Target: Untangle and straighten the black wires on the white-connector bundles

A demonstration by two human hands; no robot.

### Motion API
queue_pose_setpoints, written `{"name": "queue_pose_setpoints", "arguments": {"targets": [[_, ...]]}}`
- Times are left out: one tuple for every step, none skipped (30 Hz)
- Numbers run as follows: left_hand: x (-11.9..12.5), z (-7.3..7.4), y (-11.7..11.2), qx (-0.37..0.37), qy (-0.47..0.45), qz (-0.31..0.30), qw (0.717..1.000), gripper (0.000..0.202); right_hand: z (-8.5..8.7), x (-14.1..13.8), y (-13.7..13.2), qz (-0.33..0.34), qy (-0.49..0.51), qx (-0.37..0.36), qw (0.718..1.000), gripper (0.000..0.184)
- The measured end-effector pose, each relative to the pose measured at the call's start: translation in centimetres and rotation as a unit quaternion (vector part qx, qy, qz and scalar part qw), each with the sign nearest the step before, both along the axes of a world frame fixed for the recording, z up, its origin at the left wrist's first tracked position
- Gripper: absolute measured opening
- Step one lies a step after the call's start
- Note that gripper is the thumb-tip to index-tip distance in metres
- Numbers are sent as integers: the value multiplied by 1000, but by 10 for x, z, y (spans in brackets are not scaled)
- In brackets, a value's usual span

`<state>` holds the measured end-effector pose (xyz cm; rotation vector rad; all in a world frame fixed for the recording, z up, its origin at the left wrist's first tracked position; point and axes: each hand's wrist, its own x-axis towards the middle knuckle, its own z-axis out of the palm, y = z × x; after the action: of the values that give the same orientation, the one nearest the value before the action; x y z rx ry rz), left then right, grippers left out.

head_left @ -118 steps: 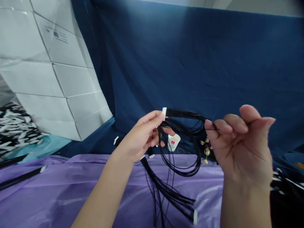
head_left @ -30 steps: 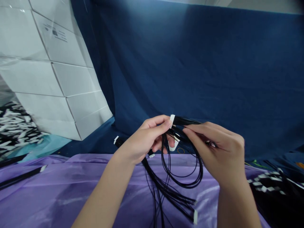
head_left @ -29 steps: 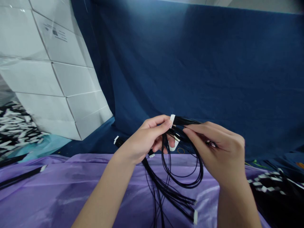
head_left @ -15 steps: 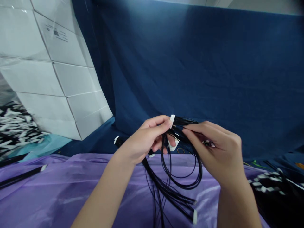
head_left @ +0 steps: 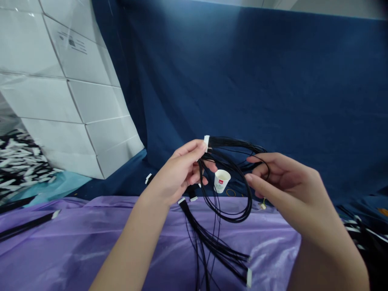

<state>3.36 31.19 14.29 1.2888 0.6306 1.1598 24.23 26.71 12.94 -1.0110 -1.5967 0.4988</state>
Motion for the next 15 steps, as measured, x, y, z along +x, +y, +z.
{"name": "queue_pose_setpoints", "arguments": {"targets": [[0, 0, 0, -2, -2, 1, 1000, 19, 0, -1, 1, -4, 2, -9, 1000, 32], [0, 0, -1, -3, -4, 1, 1000, 20, 0, -2, 2, -8, 2, -16, 1000, 33], [1, 0, -1, -3, -6, 1, 1000, 20, -1, -4, 3, -13, 3, -20, 1000, 33], [1, 0, -1, -2, -8, -1, 1000, 20, -1, -6, 4, -14, 6, -23, 1000, 34], [1, 0, -1, 0, -8, -2, 1000, 20, -1, -8, 5, -13, 12, -23, 1000, 35], [1, -1, -1, 2, -7, -5, 1000, 20, -1, -10, 5, -9, 20, -24, 999, 36], [1, -1, -1, 3, -5, -7, 1000, 20, -1, -13, 6, -5, 30, -23, 999, 37], [1, -1, -1, 4, -4, -10, 1000, 19, -1, -15, 6, -3, 40, -22, 999, 37], [1, -1, -1, 4, -3, -13, 1000, 19, -2, -17, 7, -3, 48, -22, 999, 38], [1, -1, -1, 3, -1, -16, 1000, 19, -2, -19, 7, -4, 53, -22, 998, 38], [2, -1, -1, 3, 1, -19, 1000, 19, -3, -21, 8, -8, 56, -20, 998, 38], [2, -1, -1, 4, 1, -22, 1000, 20, -4, -22, 8, -12, 57, -18, 998, 38], [2, -1, -1, 6, 1, -25, 1000, 20, -5, -24, 9, -17, 58, -12, 998, 38], [2, -1, -1, 8, -1, -28, 1000, 20, -6, -25, 10, -22, 58, -5, 998, 38], [2, -1, -1, 9, -3, -30, 999, 20, -7, -27, 10, -29, 60, 3, 998, 38]]}}
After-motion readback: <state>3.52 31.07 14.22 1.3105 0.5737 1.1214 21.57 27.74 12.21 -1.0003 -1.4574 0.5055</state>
